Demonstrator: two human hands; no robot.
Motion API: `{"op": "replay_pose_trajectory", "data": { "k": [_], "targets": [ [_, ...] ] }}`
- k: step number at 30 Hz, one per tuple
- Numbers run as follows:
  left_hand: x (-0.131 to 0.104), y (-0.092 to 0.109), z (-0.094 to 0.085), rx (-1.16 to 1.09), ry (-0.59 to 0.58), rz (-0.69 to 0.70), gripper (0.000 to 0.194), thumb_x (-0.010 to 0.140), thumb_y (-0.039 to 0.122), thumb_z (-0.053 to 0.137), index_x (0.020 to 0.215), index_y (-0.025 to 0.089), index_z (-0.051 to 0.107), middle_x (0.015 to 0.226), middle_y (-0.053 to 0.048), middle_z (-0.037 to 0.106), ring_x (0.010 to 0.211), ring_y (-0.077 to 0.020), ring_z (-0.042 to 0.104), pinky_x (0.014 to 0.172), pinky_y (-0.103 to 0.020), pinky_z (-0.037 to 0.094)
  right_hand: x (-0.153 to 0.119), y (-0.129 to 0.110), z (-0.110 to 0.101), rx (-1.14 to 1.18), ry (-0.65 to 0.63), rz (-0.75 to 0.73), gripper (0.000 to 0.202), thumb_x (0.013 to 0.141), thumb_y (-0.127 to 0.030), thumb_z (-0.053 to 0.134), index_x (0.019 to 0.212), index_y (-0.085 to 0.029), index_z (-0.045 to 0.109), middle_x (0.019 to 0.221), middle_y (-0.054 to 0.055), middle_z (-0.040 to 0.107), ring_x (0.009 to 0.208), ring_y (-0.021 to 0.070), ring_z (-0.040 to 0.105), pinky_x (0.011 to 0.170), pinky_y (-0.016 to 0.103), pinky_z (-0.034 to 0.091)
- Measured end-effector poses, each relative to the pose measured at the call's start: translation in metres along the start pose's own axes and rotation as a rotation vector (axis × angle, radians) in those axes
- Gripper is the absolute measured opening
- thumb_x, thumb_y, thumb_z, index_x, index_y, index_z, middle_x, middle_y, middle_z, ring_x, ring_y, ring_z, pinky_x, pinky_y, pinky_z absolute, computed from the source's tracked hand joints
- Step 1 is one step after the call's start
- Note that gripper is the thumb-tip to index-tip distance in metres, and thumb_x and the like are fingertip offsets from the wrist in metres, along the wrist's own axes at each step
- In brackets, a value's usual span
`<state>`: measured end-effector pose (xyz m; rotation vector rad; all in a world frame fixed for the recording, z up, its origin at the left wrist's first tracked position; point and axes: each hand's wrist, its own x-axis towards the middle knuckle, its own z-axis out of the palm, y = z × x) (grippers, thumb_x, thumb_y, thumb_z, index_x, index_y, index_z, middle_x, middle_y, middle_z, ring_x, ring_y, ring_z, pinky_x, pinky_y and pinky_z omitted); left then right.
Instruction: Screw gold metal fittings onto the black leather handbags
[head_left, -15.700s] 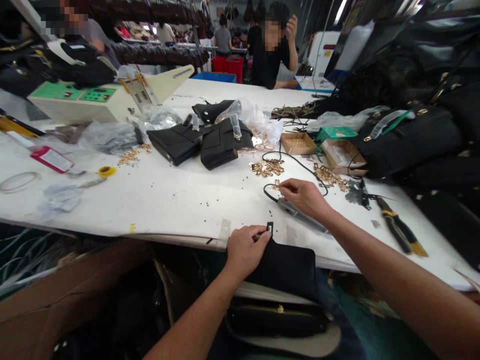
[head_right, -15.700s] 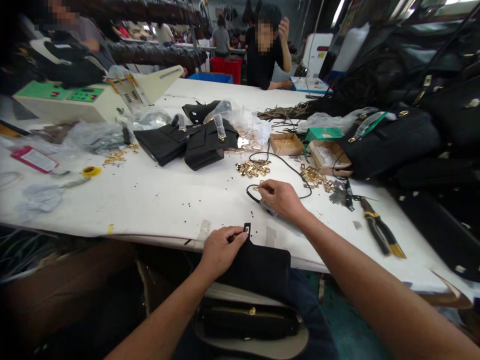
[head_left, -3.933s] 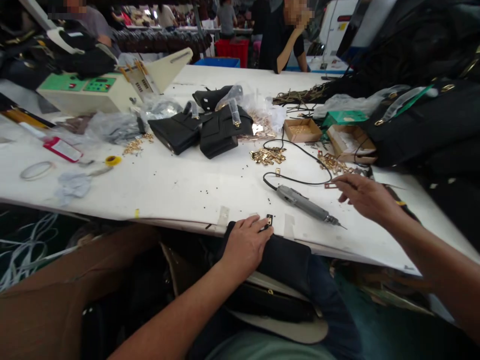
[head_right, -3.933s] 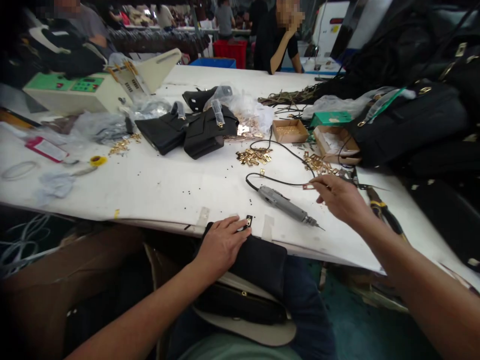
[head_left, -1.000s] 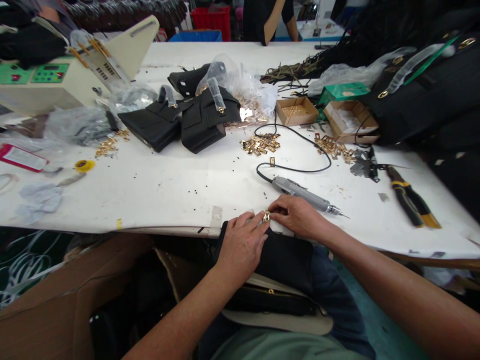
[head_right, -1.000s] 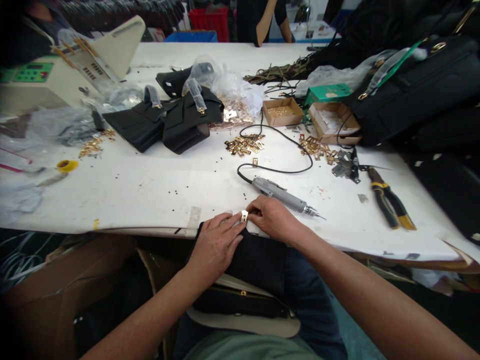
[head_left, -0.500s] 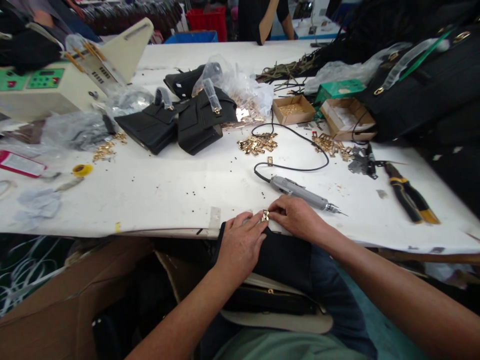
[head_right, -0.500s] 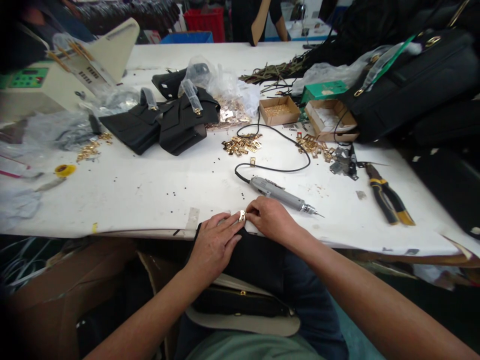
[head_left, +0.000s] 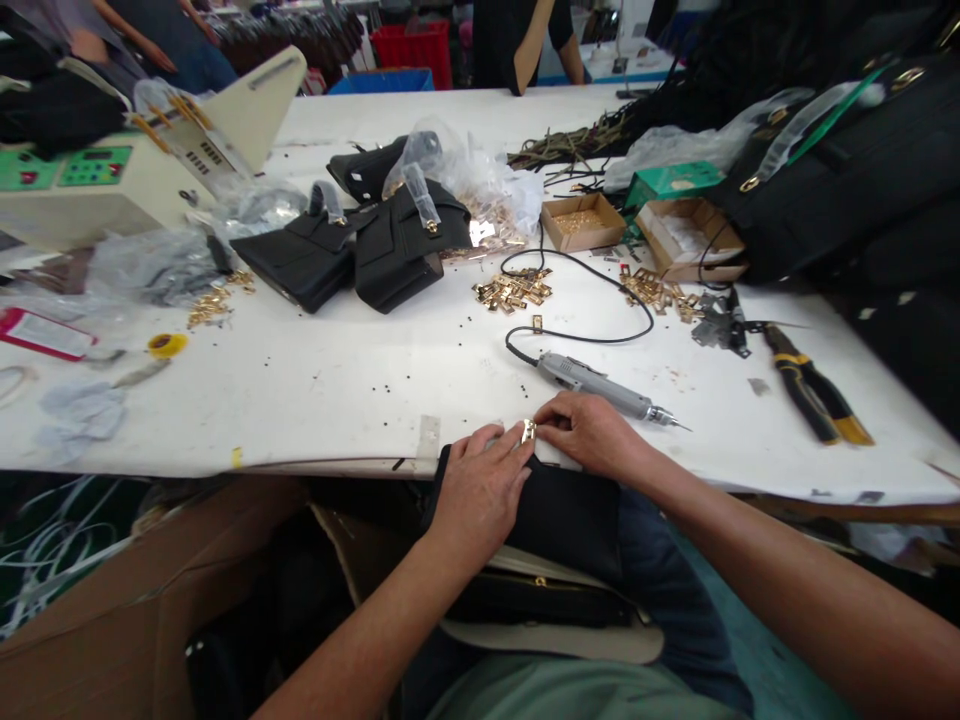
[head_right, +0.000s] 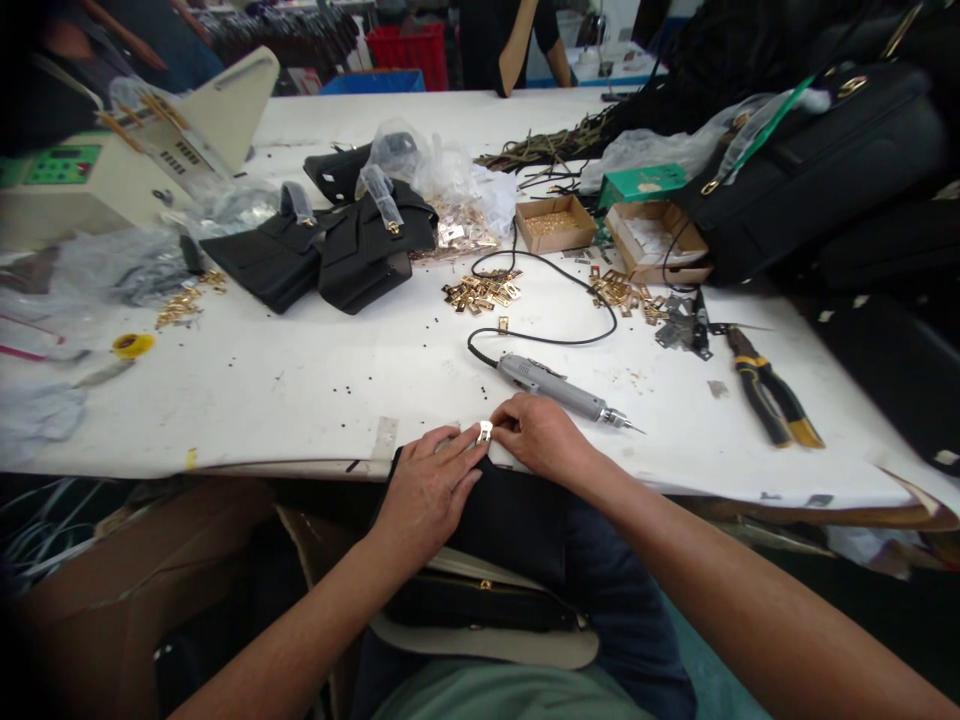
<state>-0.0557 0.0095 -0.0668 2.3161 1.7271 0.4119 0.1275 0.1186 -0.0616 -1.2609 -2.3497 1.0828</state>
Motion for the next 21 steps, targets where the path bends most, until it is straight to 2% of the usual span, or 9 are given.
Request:
{"op": "replay_pose_trajectory", "data": {
  "k": [8,15,21],
  "targets": [
    [-0.0009,-0.0010,0.0023,-0.009,-0.005,-0.008,0.042,0.097,0.020,0.058,0.139,0.027,0.059,0.149,-0.002,0.059,0.129,-0.0282,0.051,0.102,-0.048,0.045,0.0000,0.0039,-0.0002,0.049,-0.027,-0.013,0.013,0.090,-0.026,0.070,0.095,-0.016,0.078,0.085,0.004,0.071,0.073,0.0156,0.064,0.068,0.026,0.047],
    [0.0018,-0.0043,0.0007,-0.075,0.000,-0.036,0.044,0.094,0.019,0.063,0.137,0.028,0.060,0.146,-0.003,0.061,0.128,-0.0274,0.052,0.100,-0.047,0.046,-0.0006,0.0069,0.0025,0.033,-0.006,-0.025,0.011,0.090,-0.024,0.071,0.095,-0.017,0.077,0.084,0.004,0.070,0.073,0.0158,0.065,0.069,0.027,0.048],
    [0.0012,-0.0040,-0.0006,-0.043,-0.024,-0.015,0.044,0.095,0.020,0.061,0.138,0.028,0.060,0.147,-0.002,0.060,0.128,-0.0280,0.051,0.101,-0.049,0.046,0.0005,0.0050,0.0015,0.030,-0.003,-0.027,0.010,0.089,-0.021,0.070,0.095,-0.017,0.078,0.085,0.004,0.070,0.074,0.0156,0.064,0.070,0.027,0.048]
  ]
}}
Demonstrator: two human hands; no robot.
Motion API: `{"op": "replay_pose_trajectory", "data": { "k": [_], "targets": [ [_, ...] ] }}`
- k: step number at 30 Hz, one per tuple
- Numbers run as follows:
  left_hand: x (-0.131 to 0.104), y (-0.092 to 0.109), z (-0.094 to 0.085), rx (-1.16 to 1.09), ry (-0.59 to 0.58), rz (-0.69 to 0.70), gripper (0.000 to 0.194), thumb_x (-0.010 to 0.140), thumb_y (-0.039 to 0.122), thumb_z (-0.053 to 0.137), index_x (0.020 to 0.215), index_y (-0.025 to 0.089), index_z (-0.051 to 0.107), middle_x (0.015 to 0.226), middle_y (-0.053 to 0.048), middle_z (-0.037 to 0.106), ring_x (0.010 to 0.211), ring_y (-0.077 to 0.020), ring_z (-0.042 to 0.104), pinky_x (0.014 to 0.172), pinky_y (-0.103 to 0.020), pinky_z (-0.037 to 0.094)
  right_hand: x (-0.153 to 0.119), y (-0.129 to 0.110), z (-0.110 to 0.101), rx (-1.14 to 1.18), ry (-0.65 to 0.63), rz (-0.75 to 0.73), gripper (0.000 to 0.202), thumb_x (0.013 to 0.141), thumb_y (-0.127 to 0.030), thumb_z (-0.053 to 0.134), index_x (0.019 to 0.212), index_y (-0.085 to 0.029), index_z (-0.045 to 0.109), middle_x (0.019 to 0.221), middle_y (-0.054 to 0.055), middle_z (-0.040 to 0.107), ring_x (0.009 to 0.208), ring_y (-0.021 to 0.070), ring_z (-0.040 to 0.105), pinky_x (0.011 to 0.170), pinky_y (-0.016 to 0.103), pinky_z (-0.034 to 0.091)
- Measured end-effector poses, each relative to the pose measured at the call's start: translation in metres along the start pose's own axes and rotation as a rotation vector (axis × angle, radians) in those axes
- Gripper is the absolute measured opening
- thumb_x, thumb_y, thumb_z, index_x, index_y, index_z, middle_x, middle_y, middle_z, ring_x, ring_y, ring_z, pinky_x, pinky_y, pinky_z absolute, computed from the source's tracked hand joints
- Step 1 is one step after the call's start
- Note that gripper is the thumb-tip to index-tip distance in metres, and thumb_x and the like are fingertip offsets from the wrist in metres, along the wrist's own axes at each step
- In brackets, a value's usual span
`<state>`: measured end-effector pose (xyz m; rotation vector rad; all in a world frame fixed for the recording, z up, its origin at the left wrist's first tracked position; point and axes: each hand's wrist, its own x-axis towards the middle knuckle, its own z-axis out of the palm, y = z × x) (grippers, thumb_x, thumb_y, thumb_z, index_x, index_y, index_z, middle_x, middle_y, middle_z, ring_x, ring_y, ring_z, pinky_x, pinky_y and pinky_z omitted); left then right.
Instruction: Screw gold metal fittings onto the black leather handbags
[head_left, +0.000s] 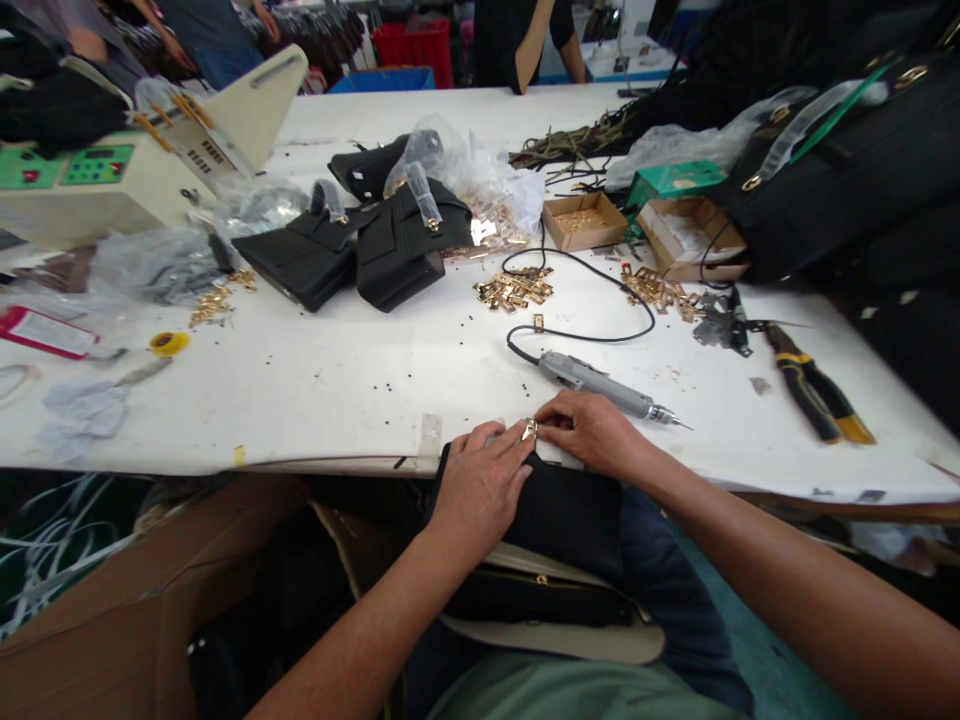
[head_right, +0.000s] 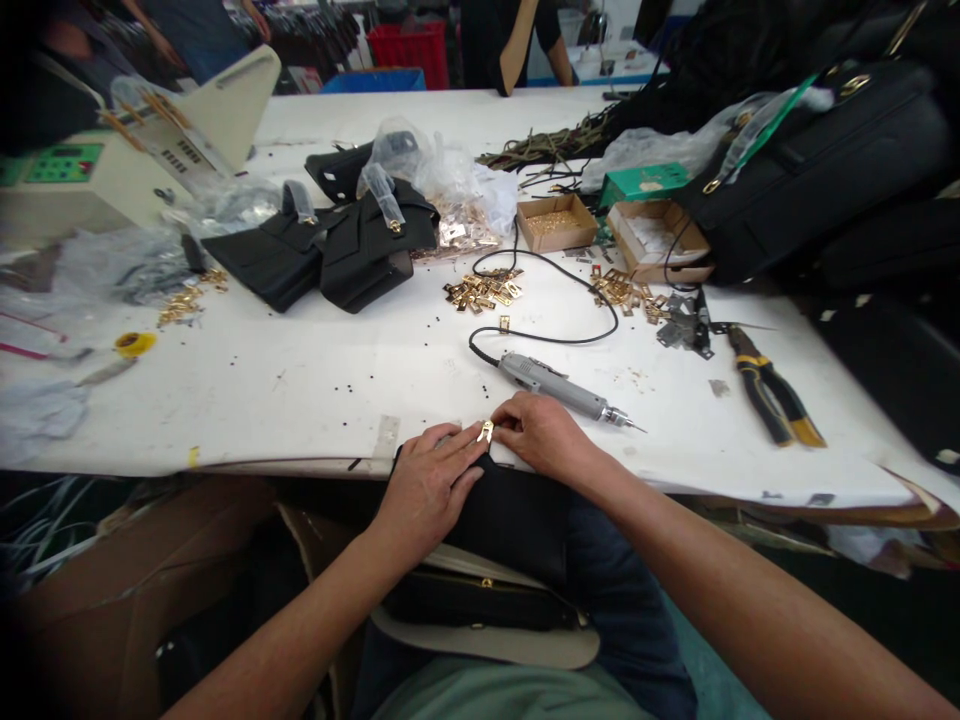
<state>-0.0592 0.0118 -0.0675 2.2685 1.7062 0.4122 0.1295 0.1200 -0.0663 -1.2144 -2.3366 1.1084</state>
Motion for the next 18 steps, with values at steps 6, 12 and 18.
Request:
{"op": "replay_pose_trajectory", "data": {
  "k": [6,12,18],
  "targets": [
    [0.000,-0.001,0.000,-0.036,-0.009,-0.037,0.042,0.096,0.022,0.061,0.138,0.027,0.060,0.149,0.000,0.059,0.129,-0.0275,0.050,0.103,-0.049,0.045,-0.005,-0.001,0.002,-0.015,0.029,-0.005,0.015,0.086,-0.023,0.073,0.098,-0.016,0.076,0.083,0.003,0.067,0.072,0.0147,0.060,0.067,0.026,0.045],
    [0.004,-0.003,0.001,-0.087,0.001,-0.057,0.044,0.093,0.022,0.066,0.137,0.026,0.061,0.144,-0.001,0.063,0.127,-0.0268,0.052,0.101,-0.048,0.047,-0.012,-0.006,0.005,-0.071,0.037,-0.037,0.018,0.084,-0.022,0.074,0.101,-0.017,0.076,0.086,0.001,0.064,0.067,0.0120,0.058,0.067,0.025,0.044],
    [0.004,-0.002,-0.001,-0.113,0.002,-0.062,0.046,0.092,0.021,0.068,0.136,0.027,0.061,0.142,-0.001,0.064,0.125,-0.0269,0.053,0.099,-0.049,0.047,-0.012,-0.011,0.001,-0.155,0.009,-0.099,0.013,0.088,-0.020,0.068,0.097,-0.019,0.077,0.082,0.002,0.064,0.071,0.0140,0.057,0.068,0.025,0.042]
  ]
}}
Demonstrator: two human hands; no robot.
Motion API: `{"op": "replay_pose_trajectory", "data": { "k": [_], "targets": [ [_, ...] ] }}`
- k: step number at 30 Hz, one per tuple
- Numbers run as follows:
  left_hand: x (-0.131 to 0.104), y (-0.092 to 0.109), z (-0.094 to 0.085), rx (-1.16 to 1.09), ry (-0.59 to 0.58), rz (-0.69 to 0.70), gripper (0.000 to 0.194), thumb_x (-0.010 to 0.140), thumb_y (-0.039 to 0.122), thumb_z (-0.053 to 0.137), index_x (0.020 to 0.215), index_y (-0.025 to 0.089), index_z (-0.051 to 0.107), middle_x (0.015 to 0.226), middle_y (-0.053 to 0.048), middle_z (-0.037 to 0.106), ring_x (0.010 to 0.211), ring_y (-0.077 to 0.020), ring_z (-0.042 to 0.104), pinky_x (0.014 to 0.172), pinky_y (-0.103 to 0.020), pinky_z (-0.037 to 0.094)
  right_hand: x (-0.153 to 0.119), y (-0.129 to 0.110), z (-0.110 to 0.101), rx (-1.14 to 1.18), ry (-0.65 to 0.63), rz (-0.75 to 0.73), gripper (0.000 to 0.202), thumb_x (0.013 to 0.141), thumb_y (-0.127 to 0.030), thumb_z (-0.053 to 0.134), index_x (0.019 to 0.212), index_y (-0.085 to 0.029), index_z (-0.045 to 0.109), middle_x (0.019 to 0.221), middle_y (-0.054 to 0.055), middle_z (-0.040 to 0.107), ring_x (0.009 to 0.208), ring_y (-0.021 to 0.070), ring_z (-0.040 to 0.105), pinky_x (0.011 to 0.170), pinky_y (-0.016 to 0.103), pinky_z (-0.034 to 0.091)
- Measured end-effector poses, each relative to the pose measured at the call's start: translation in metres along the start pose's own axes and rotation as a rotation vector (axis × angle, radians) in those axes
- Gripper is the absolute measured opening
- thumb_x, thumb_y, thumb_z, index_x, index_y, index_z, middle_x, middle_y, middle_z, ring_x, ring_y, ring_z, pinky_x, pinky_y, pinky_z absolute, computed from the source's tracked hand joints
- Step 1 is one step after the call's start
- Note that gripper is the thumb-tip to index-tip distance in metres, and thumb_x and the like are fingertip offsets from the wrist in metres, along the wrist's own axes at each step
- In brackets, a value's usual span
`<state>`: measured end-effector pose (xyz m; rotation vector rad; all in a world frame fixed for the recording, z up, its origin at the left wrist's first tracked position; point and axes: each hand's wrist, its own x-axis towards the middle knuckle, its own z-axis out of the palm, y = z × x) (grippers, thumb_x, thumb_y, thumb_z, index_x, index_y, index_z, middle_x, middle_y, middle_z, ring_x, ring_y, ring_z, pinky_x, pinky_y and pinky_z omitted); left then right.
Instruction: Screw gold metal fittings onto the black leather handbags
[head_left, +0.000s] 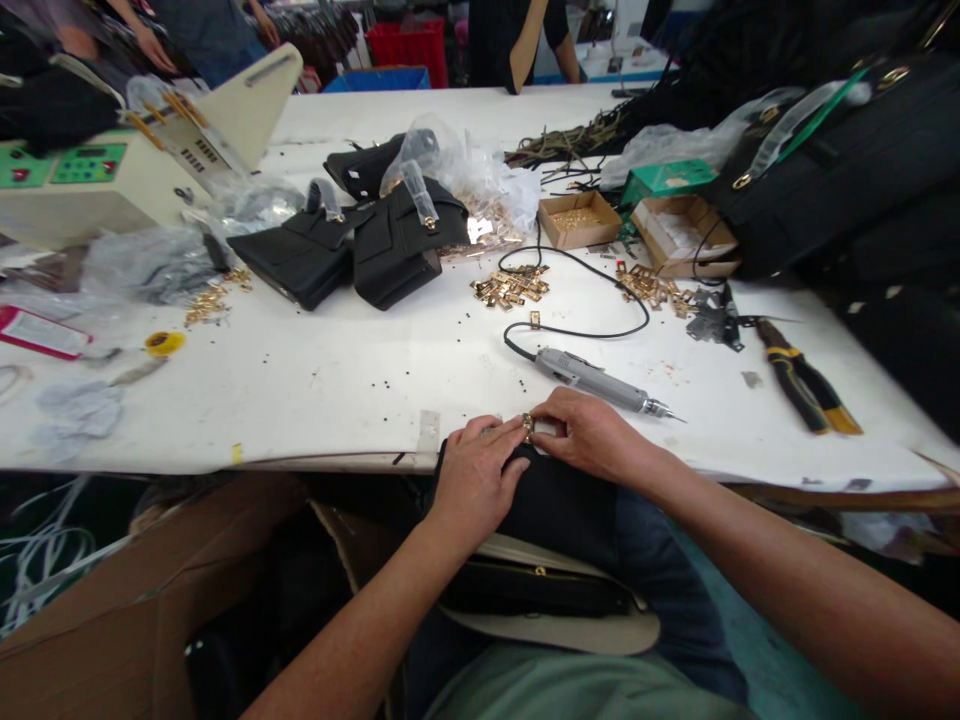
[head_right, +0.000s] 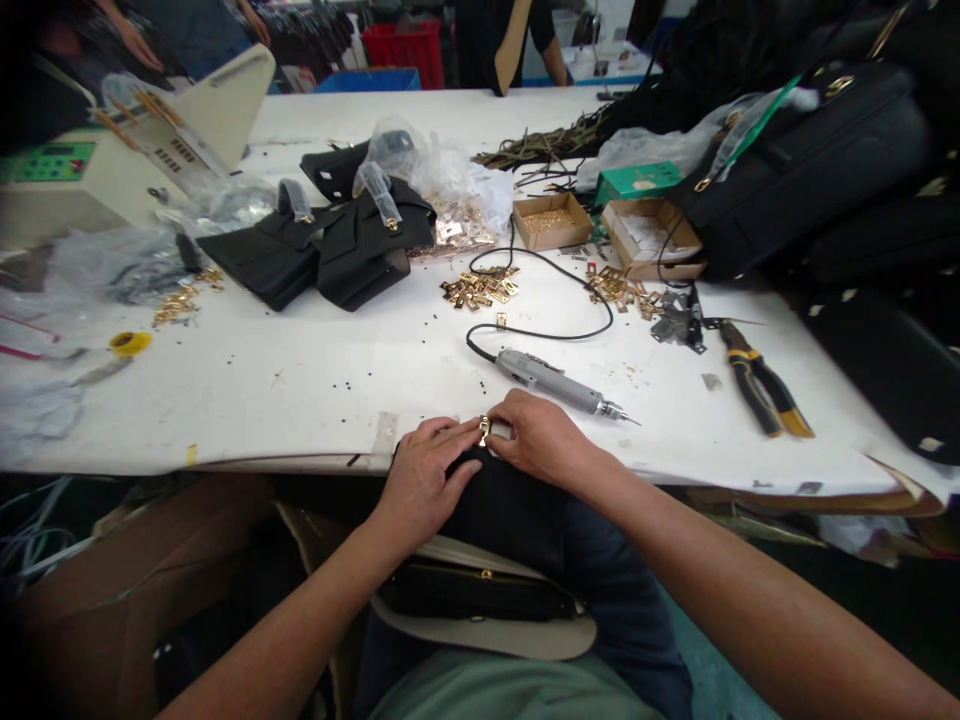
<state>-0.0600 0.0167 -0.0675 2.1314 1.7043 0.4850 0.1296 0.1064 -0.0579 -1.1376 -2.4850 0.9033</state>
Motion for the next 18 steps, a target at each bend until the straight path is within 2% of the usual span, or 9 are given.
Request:
{"op": "replay_pose_trajectory", "data": {
  "k": [5,11,18],
  "targets": [
    [0.001,-0.002,-0.001,0.013,-0.006,0.010,0.045,0.092,0.023,0.068,0.136,0.028,0.062,0.142,-0.002,0.065,0.125,-0.0273,0.053,0.098,-0.048,0.048,0.003,-0.003,-0.005,-0.128,-0.079,0.006,0.016,0.092,-0.028,0.066,0.100,-0.019,0.077,0.087,0.004,0.067,0.076,0.0159,0.060,0.071,0.026,0.041],
    [0.001,-0.002,-0.002,0.053,-0.039,0.031,0.045,0.093,0.022,0.066,0.138,0.027,0.060,0.145,-0.002,0.062,0.126,-0.0280,0.051,0.099,-0.049,0.047,0.008,-0.017,-0.013,-0.364,-0.186,0.024,0.025,0.096,-0.035,0.058,0.103,-0.021,0.076,0.094,0.007,0.071,0.084,0.0203,0.066,0.069,0.028,0.039],
    [0.001,0.002,-0.005,0.077,-0.052,0.024,0.045,0.094,0.022,0.064,0.139,0.027,0.058,0.146,-0.002,0.060,0.128,-0.0278,0.051,0.099,-0.048,0.046,0.006,-0.019,-0.007,-0.442,-0.141,0.039,0.026,0.093,-0.036,0.058,0.104,-0.021,0.075,0.097,0.010,0.072,0.081,0.0230,0.068,0.064,0.030,0.040]
  ]
}}
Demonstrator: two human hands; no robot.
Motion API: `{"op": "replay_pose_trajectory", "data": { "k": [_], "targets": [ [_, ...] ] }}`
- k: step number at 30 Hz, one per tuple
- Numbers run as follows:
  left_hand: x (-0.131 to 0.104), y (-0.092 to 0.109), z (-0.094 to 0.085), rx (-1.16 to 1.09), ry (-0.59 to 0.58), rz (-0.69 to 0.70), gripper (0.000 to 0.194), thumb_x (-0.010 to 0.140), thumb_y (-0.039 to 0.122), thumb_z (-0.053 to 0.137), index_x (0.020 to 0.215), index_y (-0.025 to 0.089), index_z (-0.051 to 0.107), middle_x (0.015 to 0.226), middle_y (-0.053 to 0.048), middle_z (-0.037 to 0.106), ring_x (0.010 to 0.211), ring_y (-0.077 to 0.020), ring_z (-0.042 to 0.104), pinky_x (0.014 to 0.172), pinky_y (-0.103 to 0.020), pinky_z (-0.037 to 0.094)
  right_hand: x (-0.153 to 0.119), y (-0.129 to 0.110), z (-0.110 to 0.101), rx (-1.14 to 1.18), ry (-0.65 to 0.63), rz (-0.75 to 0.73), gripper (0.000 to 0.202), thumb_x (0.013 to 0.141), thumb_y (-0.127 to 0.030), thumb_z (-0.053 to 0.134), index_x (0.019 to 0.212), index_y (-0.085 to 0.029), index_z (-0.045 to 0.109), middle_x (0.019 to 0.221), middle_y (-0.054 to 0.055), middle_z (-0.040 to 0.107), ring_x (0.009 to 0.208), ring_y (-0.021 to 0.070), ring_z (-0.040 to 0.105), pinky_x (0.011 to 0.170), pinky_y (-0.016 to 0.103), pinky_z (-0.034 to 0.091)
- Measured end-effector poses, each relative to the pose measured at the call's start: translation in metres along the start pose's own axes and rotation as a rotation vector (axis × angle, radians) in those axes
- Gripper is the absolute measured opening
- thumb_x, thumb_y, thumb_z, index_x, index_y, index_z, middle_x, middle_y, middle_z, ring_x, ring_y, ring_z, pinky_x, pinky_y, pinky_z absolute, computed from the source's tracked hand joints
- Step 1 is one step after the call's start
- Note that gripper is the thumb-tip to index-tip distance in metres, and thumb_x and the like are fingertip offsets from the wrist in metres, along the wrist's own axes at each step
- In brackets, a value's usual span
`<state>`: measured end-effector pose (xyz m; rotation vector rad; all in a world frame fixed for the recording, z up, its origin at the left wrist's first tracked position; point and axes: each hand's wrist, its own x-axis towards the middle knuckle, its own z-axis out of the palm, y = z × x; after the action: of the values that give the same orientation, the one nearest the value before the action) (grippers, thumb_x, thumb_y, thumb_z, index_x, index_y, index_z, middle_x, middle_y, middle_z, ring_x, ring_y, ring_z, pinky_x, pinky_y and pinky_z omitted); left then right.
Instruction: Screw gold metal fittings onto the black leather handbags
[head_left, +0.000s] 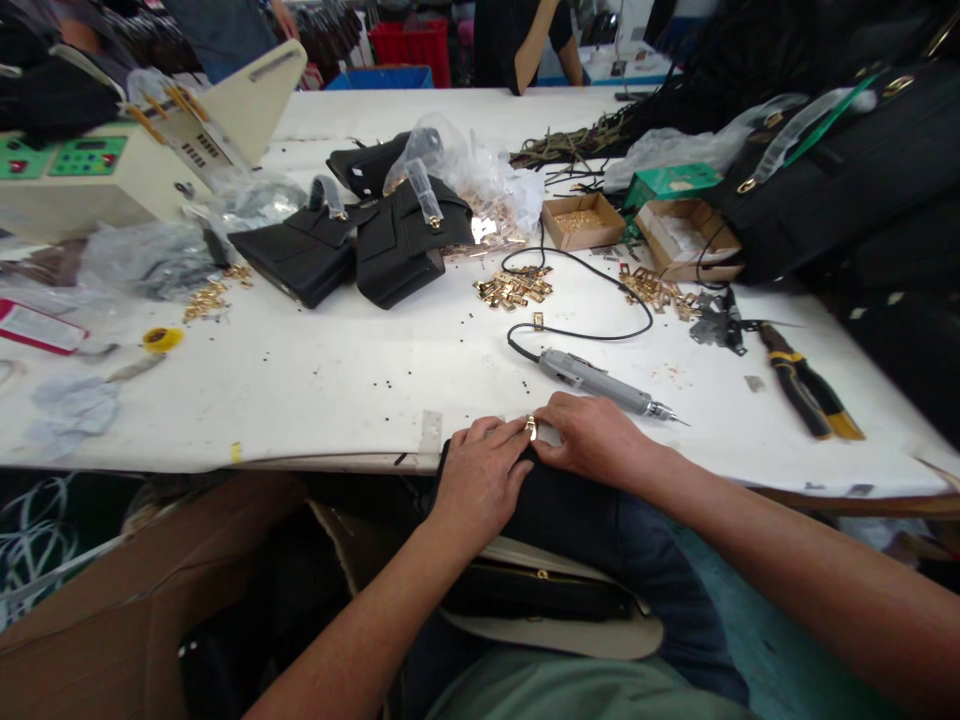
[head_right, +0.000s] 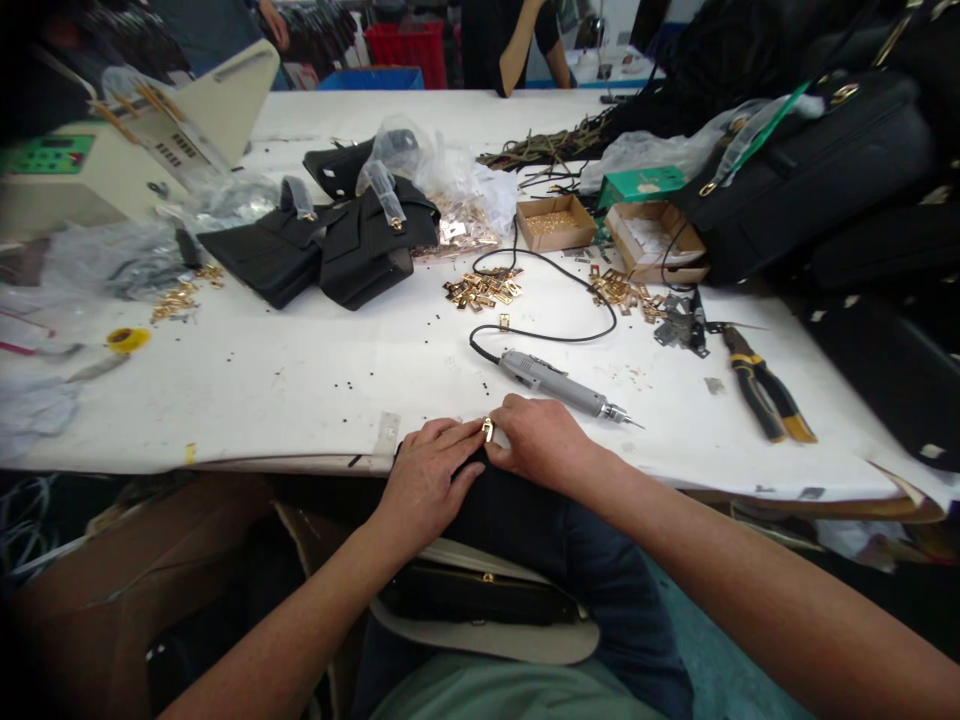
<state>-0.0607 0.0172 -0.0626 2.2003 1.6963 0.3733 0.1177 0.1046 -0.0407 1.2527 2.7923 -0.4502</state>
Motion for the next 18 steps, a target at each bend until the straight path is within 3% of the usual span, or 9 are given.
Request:
{"op": "replay_pose_trajectory", "data": {
  "k": [11,18],
  "targets": [
    [-0.001,0.003,-0.002,0.057,-0.002,0.023,0.044,0.095,0.024,0.061,0.139,0.027,0.058,0.145,-0.004,0.060,0.128,-0.0275,0.051,0.099,-0.048,0.047,0.000,0.005,0.007,0.054,0.044,-0.046,0.022,0.091,-0.032,0.059,0.099,-0.019,0.076,0.092,0.009,0.070,0.076,0.0203,0.065,0.065,0.029,0.041],
    [0.000,0.005,-0.003,0.166,-0.003,0.063,0.043,0.097,0.023,0.057,0.139,0.024,0.057,0.148,-0.005,0.058,0.125,-0.0278,0.053,0.097,-0.048,0.048,0.000,0.010,0.012,0.154,0.094,-0.059,0.024,0.088,-0.031,0.065,0.106,-0.021,0.077,0.093,0.008,0.069,0.081,0.0196,0.064,0.070,0.028,0.043]
  ]
}}
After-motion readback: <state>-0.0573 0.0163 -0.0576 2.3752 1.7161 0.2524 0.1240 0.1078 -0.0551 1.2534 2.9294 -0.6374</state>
